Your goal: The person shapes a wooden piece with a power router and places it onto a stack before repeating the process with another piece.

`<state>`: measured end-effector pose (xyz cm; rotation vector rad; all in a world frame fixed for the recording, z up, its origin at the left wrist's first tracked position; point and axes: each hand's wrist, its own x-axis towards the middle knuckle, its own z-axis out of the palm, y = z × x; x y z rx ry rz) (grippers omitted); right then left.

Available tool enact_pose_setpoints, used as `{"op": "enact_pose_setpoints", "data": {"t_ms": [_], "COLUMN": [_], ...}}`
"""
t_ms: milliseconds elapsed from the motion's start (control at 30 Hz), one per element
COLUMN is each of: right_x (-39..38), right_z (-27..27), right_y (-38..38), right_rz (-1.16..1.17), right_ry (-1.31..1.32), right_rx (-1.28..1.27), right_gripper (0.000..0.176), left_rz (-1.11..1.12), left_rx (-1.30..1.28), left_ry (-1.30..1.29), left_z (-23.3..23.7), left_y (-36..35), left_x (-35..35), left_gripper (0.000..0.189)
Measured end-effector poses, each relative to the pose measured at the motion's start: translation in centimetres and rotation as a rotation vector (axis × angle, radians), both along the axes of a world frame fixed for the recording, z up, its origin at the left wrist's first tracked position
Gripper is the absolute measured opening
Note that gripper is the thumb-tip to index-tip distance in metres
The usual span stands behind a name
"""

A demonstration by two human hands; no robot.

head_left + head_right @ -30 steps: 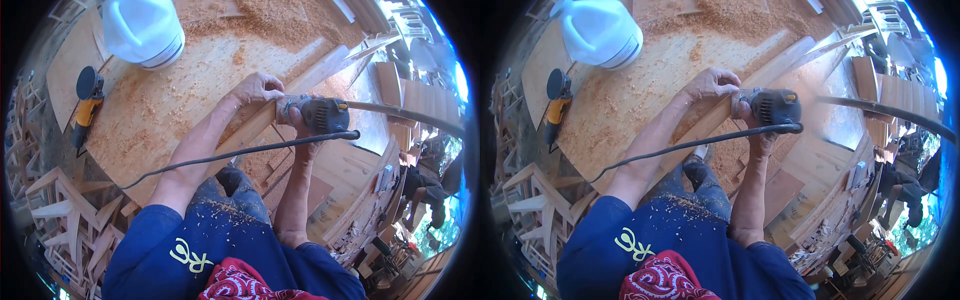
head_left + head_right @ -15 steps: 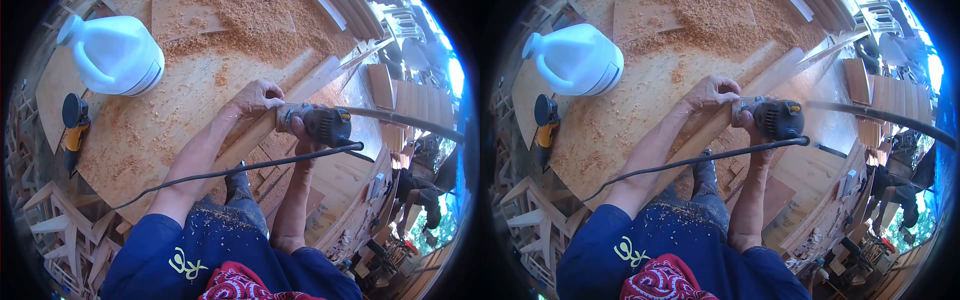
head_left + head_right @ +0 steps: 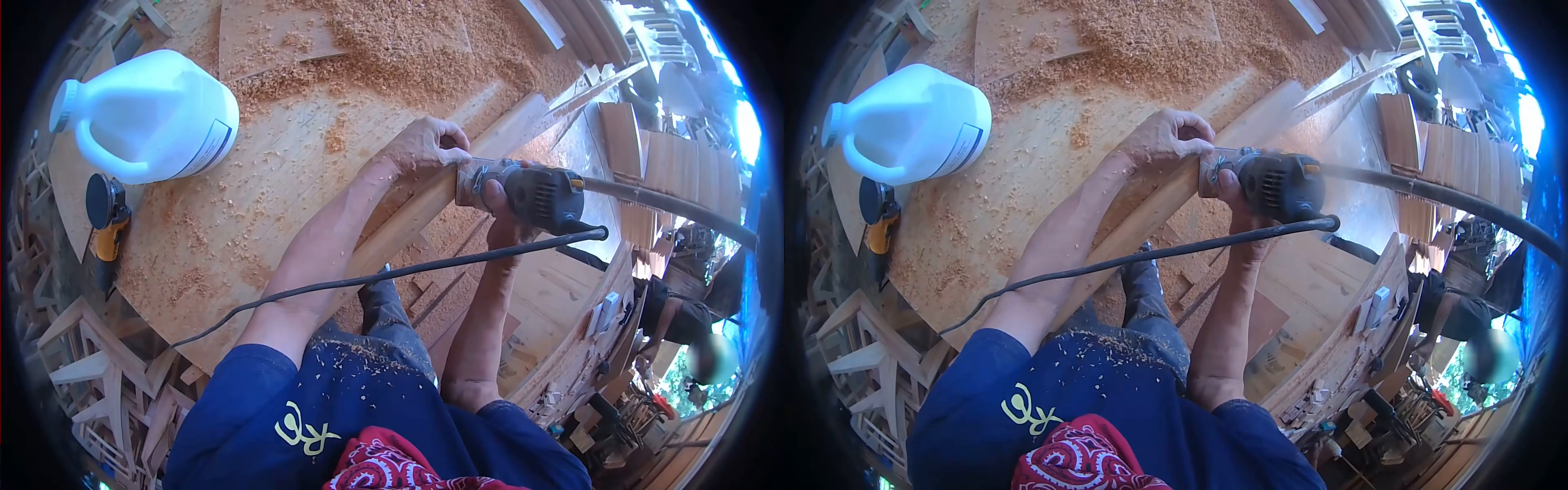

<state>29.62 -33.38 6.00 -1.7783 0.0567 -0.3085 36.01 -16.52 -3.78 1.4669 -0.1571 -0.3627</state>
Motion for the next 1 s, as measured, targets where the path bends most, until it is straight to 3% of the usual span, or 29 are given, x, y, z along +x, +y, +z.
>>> {"op": "enact_pose_setpoints", "data": {"t_ms": [1000], "right_x": [9.3], "right_z": [-0.9], "right_y": [-5.0], "right_rz": [-0.025], "right_ry": [-0.004], "right_rx": [-0.07], "right_gripper": [0.058], "left_rz": [-0.015], "left_rx": [-0.095], "left_ry": [-0.034], "left_z": [-1.6], "left_y": [-5.0], "left_x": [10.3], "left_gripper": [0.02]}}
